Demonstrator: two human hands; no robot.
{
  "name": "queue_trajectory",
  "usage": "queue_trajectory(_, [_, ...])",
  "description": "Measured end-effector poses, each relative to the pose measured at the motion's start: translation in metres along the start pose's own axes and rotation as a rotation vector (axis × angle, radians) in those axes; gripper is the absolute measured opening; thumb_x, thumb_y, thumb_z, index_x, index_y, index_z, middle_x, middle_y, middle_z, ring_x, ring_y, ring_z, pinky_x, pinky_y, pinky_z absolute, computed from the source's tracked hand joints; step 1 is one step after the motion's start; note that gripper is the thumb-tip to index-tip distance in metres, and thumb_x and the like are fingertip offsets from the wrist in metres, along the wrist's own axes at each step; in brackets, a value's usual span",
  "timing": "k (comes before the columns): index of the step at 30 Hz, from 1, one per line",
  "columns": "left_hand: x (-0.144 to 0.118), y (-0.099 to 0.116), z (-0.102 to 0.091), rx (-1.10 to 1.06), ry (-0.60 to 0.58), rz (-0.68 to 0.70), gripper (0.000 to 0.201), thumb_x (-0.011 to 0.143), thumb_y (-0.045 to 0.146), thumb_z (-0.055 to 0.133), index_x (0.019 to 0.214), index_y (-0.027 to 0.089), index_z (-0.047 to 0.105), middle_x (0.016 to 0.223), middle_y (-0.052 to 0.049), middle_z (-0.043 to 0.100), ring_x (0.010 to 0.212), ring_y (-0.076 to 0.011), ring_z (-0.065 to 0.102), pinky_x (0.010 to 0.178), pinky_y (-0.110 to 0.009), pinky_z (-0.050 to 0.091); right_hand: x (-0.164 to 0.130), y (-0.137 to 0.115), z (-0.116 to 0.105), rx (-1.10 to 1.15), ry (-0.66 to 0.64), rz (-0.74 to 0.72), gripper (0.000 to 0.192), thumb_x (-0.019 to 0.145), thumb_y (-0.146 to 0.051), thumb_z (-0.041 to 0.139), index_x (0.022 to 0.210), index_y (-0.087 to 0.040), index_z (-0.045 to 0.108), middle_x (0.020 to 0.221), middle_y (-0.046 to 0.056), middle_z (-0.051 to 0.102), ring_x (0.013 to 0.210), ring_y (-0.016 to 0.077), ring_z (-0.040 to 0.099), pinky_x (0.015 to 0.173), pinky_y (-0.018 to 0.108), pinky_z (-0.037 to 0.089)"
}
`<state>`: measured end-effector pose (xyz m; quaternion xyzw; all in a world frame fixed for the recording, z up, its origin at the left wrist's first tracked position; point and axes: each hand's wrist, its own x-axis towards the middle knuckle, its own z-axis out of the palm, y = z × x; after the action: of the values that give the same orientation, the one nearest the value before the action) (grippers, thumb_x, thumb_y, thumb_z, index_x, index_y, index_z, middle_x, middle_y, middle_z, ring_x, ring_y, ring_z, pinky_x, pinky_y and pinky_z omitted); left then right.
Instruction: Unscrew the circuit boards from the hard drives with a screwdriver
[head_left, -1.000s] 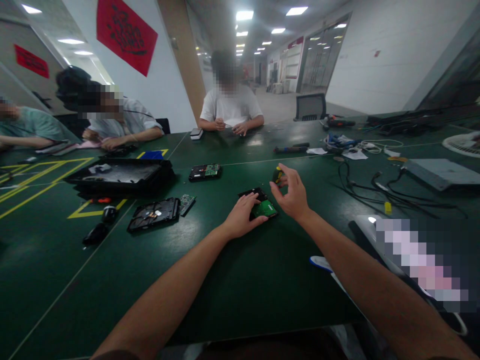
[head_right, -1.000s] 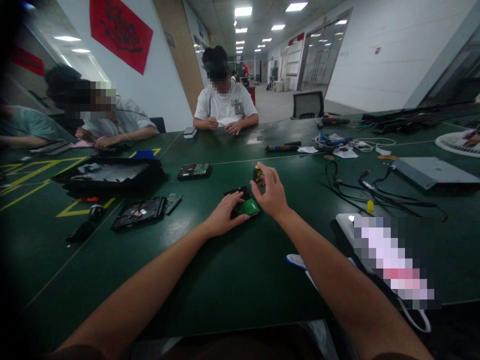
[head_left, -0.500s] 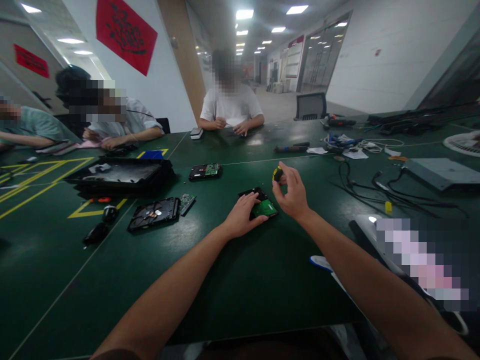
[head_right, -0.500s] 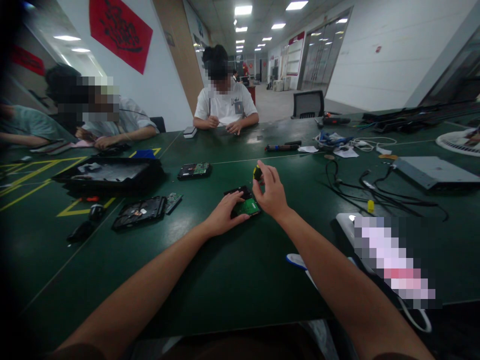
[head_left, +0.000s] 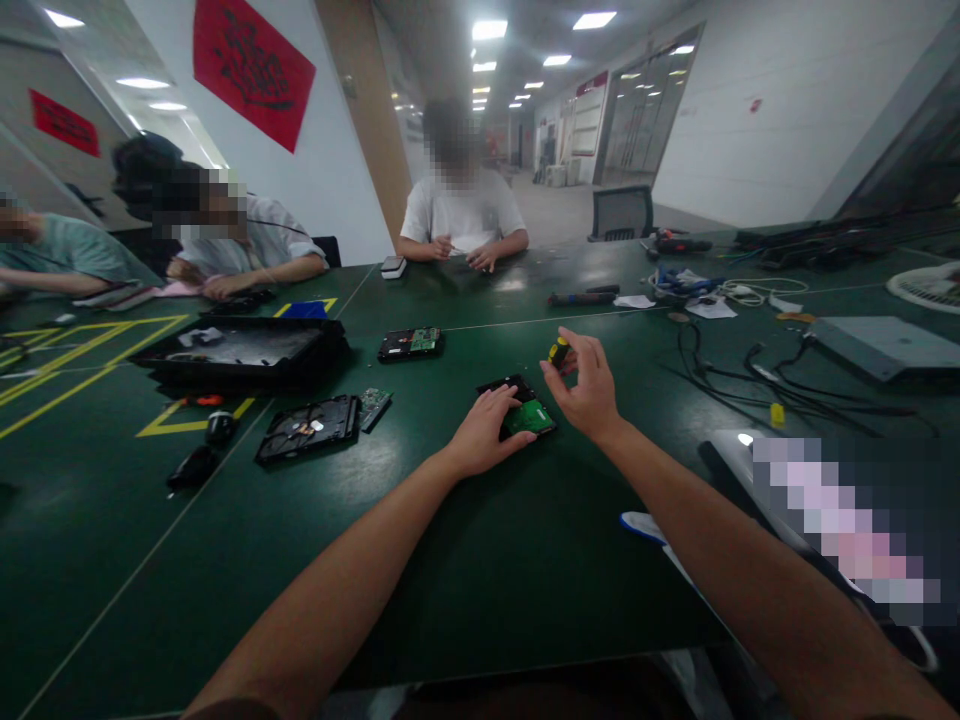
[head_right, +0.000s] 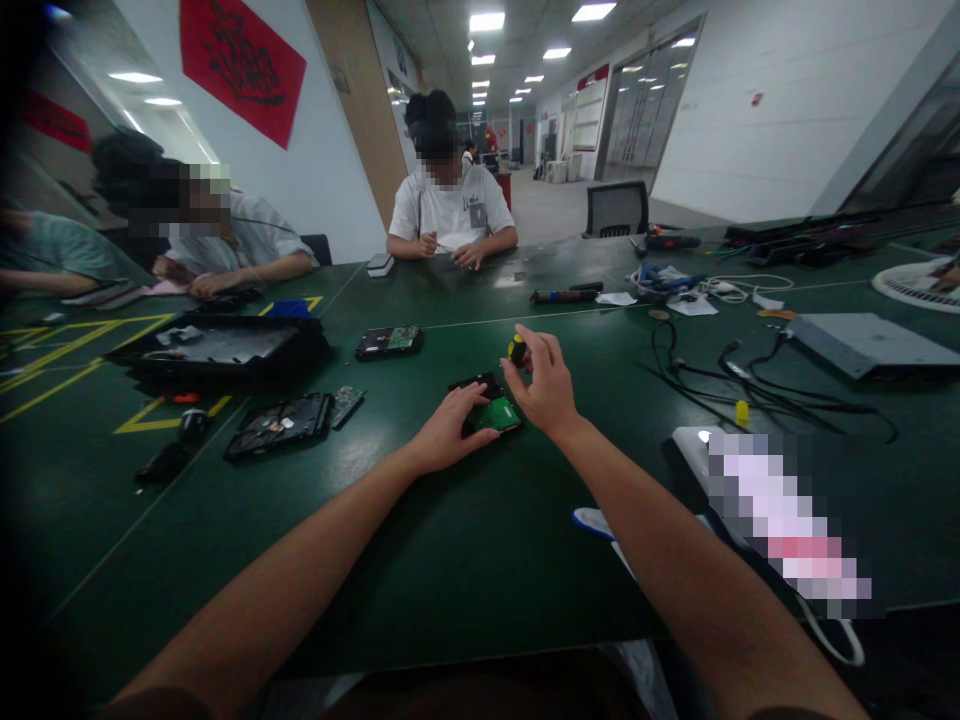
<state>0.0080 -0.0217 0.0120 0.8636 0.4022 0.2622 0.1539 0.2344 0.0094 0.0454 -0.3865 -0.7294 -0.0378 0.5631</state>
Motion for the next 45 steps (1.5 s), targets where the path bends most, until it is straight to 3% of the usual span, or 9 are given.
queue_trajectory(5, [-0.0003, 0.001, -0.0003, -0.004, 0.01, 0.001, 0.06, 0.093, 0.057, 0.071, 0.138, 0.019, 0.058, 0.161, -0.019, 0.051, 0.157, -0.0349, 0.039, 0.131, -0.059, 0.029, -0.0002, 0.0004, 0.0001, 0.03, -0.024, -0.019, 0.06, 0.101, -0.027, 0.058, 0.159, -0.031, 0.043, 0.133, 0.013, 0.059, 0.095, 0.0236, 0.069, 0.086, 0.046, 0.067])
queue_trajectory(10, [-0.0003, 0.0, 0.0004, 0.011, 0.011, 0.009, 0.059, 0.094, 0.057, 0.07, 0.137, 0.018, 0.058, 0.161, -0.018, 0.051, 0.157, -0.0346, 0.039, 0.132, -0.058, 0.028, 0.0002, 0.0, -0.0006, 0.008, -0.007, -0.013, 0.06, 0.1, -0.033, 0.065, 0.157, -0.033, 0.045, 0.132, 0.011, 0.06, 0.088, 0.0221, 0.069, 0.079, 0.044, 0.067])
queue_trajectory(15, [0.0001, 0.0002, 0.0007, -0.012, 0.019, 0.007, 0.062, 0.093, 0.056, 0.072, 0.14, 0.019, 0.056, 0.158, -0.018, 0.054, 0.157, -0.0344, 0.039, 0.131, -0.06, 0.028, 0.0003, 0.0008, -0.0002, 0.011, -0.021, -0.035, 0.059, 0.103, -0.029, 0.058, 0.16, -0.032, 0.042, 0.136, 0.013, 0.059, 0.097, 0.0249, 0.07, 0.085, 0.047, 0.067])
queue_trajectory(20, [0.0001, 0.0004, 0.0002, -0.007, 0.015, 0.009, 0.057, 0.094, 0.056, 0.071, 0.136, 0.019, 0.059, 0.161, -0.018, 0.051, 0.157, -0.035, 0.039, 0.131, -0.06, 0.029, -0.0001, 0.0008, -0.0007, 0.007, -0.005, -0.016, 0.06, 0.099, -0.032, 0.067, 0.156, -0.032, 0.047, 0.128, 0.011, 0.059, 0.085, 0.0206, 0.068, 0.074, 0.041, 0.067])
queue_trajectory(25, [0.0003, -0.0005, 0.0011, -0.006, 0.017, 0.005, 0.06, 0.093, 0.056, 0.072, 0.138, 0.019, 0.058, 0.161, -0.018, 0.051, 0.157, -0.035, 0.039, 0.131, -0.061, 0.029, 0.0, 0.0004, 0.0001, 0.026, -0.018, -0.043, 0.06, 0.103, -0.026, 0.056, 0.16, -0.034, 0.041, 0.131, 0.011, 0.059, 0.096, 0.0234, 0.07, 0.085, 0.045, 0.067])
queue_trajectory(31, [0.0003, 0.0002, 0.0012, -0.001, 0.012, -0.003, 0.059, 0.093, 0.056, 0.071, 0.138, 0.019, 0.058, 0.161, -0.018, 0.051, 0.157, -0.0355, 0.039, 0.13, -0.062, 0.03, 0.0003, 0.0001, 0.0006, 0.023, 0.005, -0.015, 0.058, 0.1, -0.032, 0.064, 0.155, -0.033, 0.046, 0.13, 0.011, 0.06, 0.086, 0.0207, 0.07, 0.076, 0.042, 0.068])
queue_trajectory(36, [0.0, 0.0008, 0.0011, -0.004, 0.017, 0.006, 0.063, 0.093, 0.057, 0.071, 0.141, 0.02, 0.055, 0.158, -0.018, 0.055, 0.157, -0.0352, 0.039, 0.131, -0.061, 0.029, -0.0003, 0.0015, 0.0005, 0.025, -0.016, -0.036, 0.059, 0.102, -0.027, 0.057, 0.159, -0.032, 0.042, 0.136, 0.013, 0.059, 0.097, 0.0244, 0.071, 0.086, 0.047, 0.067])
queue_trajectory(41, [-0.0003, 0.0008, 0.0007, 0.003, 0.014, 0.003, 0.06, 0.094, 0.058, 0.07, 0.138, 0.02, 0.058, 0.16, -0.018, 0.052, 0.157, -0.0353, 0.039, 0.131, -0.061, 0.029, -0.0006, 0.0022, 0.0007, 0.018, 0.006, -0.009, 0.056, 0.1, -0.033, 0.064, 0.153, -0.031, 0.047, 0.132, 0.012, 0.059, 0.088, 0.0222, 0.07, 0.077, 0.045, 0.068])
queue_trajectory(45, [-0.0002, 0.0013, 0.0, -0.002, 0.01, 0.0, 0.06, 0.093, 0.058, 0.07, 0.138, 0.02, 0.057, 0.161, -0.018, 0.051, 0.157, -0.0353, 0.039, 0.13, -0.061, 0.029, -0.0005, 0.002, 0.0003, 0.012, -0.011, -0.016, 0.055, 0.102, -0.03, 0.058, 0.156, -0.03, 0.045, 0.135, 0.013, 0.06, 0.096, 0.0236, 0.071, 0.087, 0.046, 0.067])
